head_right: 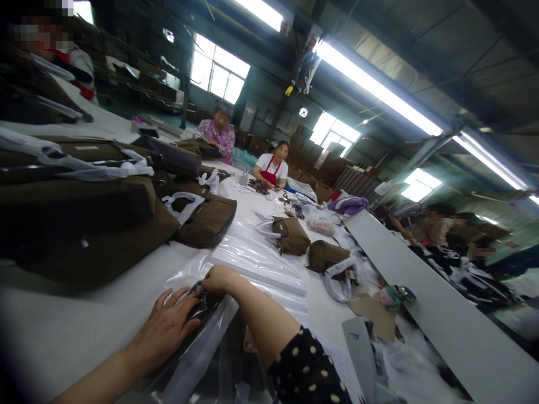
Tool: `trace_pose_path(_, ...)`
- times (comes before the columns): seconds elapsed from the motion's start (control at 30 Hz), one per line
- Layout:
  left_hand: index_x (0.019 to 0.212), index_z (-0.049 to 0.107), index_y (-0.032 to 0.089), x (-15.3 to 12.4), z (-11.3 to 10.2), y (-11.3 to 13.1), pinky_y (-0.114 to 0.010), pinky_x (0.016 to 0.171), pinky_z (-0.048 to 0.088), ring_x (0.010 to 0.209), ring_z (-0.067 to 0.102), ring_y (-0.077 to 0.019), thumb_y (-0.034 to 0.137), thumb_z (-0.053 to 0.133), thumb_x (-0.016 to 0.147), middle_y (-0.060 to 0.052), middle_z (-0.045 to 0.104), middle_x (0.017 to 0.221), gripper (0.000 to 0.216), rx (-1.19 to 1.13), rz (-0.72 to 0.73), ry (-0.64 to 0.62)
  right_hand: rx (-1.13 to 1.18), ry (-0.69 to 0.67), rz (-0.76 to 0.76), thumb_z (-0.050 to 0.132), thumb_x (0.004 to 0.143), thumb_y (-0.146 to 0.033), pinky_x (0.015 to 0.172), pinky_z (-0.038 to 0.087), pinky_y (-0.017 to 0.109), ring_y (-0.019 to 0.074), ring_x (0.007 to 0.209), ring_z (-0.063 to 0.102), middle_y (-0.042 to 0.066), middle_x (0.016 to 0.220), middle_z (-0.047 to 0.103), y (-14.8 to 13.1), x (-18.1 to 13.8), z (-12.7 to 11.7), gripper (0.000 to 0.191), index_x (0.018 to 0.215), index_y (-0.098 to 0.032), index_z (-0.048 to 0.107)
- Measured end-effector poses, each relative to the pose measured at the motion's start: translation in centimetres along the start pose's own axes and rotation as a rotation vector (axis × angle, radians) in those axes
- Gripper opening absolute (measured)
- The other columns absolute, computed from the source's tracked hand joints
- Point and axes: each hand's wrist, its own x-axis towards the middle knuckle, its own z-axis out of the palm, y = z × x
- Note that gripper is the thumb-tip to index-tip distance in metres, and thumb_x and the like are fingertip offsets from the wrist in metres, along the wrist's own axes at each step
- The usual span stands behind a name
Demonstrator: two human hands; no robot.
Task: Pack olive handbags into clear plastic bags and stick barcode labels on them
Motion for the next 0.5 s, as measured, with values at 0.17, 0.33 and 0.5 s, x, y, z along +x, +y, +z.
trace_pose_path(0.17, 0.114, 0.057, 0.024, -0.2, 0.3, 0.0, -0.047, 0.106, 0.015, 0.125, 0.04, -0.0268, 0.04, 0.048, 0.086, -0.004, 0.058, 0.125, 0.034, 0.042, 0.015, 0.002, -0.087, -0.024, -0.031, 0.053, 0.075, -0.024, 0.045, 0.047, 0.02, 0.0117, 0.047, 0.058, 0.003, 0.069, 0.068, -0.4, -0.2, -0.3, 0.019, 0.079, -0.018, 0.07)
trace_pose_path(0.33, 0.119, 0.054, 0.021, -0.5, 0.7, -0.1, -0.048, 0.106, 0.018, 0.124, 0.04, -0.0272, 0.041, 0.051, 0.084, -0.006, 0.056, 0.128, 0.04, 0.032, -0.037, -0.043, -0.178, -0.047, -0.058, 0.053, 0.076, -0.024, 0.047, 0.047, 0.02, 0.0129, 0.05, 0.06, 0.003, 0.068, 0.069, -0.9, -0.2, -0.7, 0.019, 0.076, -0.017, 0.071)
trace_pose_path(0.5, 0.122, 0.052, 0.02, -0.6, 1.1, -0.2, -0.051, 0.106, 0.016, 0.123, 0.041, -0.0283, 0.045, 0.049, 0.084, -0.006, 0.058, 0.125, 0.045, 0.025, -0.056, -0.073, -0.322, 0.167, -0.134, 0.047, 0.082, -0.026, 0.08, 0.049, 0.033, 0.0228, 0.091, 0.063, 0.01, 0.1, 0.068, -1.0, -2.3, -0.1, 0.03, 0.104, -0.019, 0.066)
